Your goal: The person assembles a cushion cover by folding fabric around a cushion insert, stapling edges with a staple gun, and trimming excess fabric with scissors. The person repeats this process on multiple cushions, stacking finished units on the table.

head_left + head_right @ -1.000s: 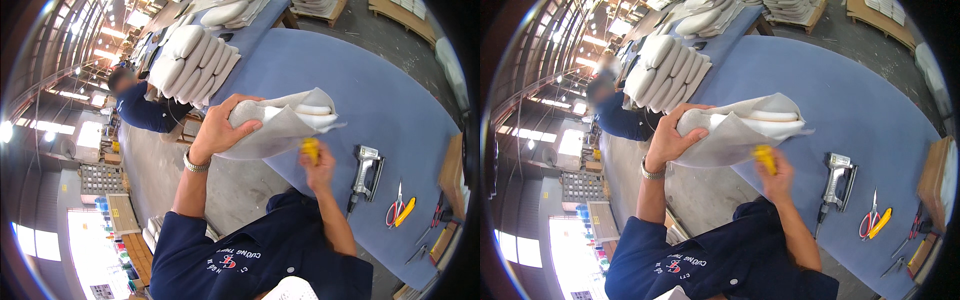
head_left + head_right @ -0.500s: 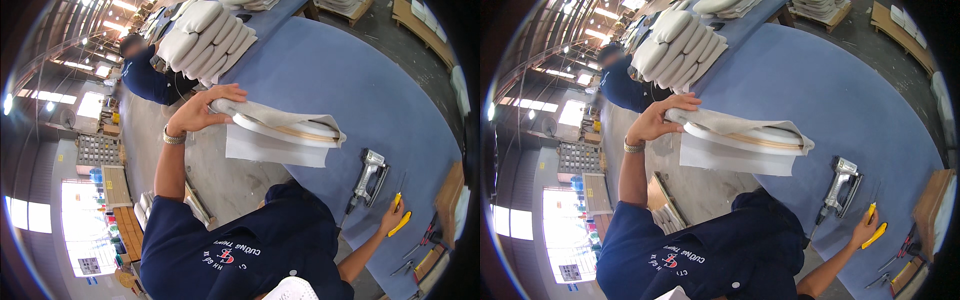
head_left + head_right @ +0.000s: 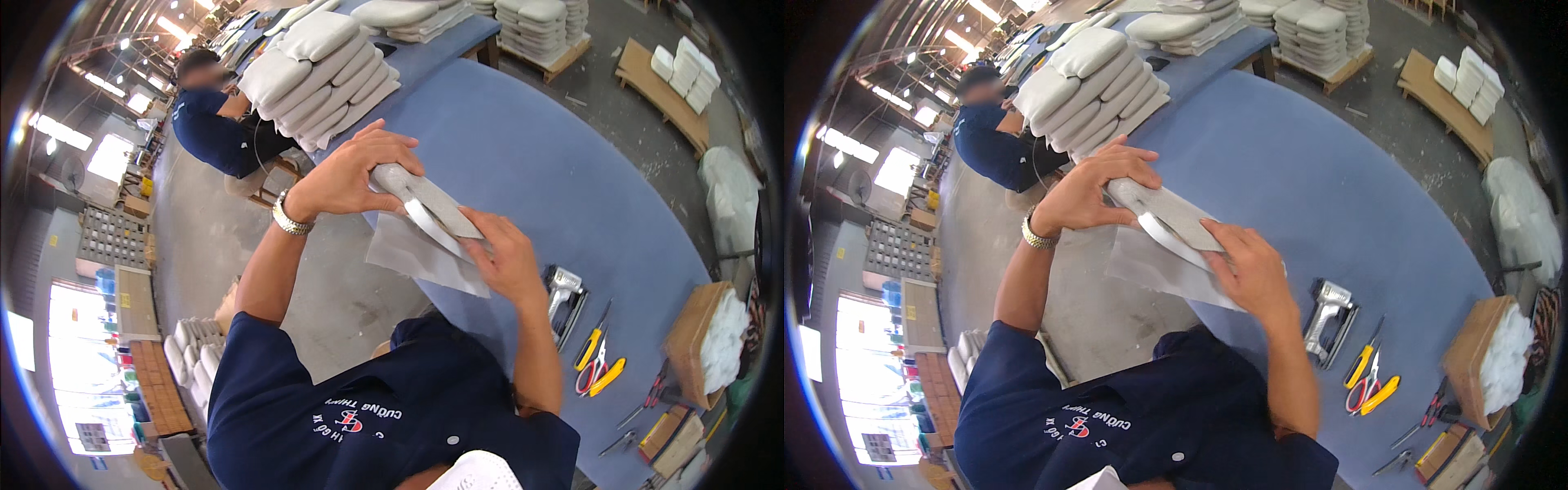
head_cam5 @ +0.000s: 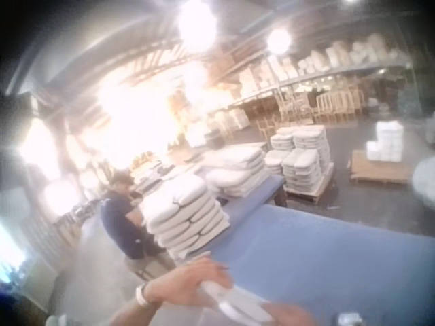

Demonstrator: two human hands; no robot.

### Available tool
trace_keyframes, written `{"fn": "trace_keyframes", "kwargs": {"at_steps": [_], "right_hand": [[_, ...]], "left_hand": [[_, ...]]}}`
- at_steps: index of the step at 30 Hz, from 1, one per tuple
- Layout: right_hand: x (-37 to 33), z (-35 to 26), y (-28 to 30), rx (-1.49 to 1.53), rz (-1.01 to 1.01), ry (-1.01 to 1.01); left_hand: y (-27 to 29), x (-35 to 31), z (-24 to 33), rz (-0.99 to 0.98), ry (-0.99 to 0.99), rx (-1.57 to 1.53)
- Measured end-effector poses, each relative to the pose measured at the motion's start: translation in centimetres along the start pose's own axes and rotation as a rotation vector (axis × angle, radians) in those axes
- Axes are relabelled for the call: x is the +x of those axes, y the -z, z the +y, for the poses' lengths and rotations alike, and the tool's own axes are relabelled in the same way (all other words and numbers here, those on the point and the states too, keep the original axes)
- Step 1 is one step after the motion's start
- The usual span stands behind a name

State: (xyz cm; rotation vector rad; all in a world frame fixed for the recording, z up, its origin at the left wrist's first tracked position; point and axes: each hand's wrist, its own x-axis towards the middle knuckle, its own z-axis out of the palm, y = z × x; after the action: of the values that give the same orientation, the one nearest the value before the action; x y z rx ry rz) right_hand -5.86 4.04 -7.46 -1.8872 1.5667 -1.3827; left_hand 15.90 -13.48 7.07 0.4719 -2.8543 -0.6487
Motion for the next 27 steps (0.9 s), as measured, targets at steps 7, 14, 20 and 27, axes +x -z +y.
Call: {"fn": "trace_keyframes", "kwargs": {"at_steps": [7,14,20,27], "right_hand": [[4.3,-2.1,-0.8,-0.003,0.03,0.0],[5.7,-0.9,-4.8,0.048,-0.078,0.088],[7.6,-0.4,-7.4,0.104,-0.051,0.065],[9.6,0.0,-7.8,0.034,0.132,-0.071]], "left_hand": [[0.3,0.3,-1.8,0.114,-0.125,-0.031],[-5.9,6.1,-8.9,0.827,-0.165,-0.789],[-25.6,4.2,-17.5,0.694,0.448,-0.835],[-34.0,0.6,-19.5,0.256,0.695,-0.919]]}}
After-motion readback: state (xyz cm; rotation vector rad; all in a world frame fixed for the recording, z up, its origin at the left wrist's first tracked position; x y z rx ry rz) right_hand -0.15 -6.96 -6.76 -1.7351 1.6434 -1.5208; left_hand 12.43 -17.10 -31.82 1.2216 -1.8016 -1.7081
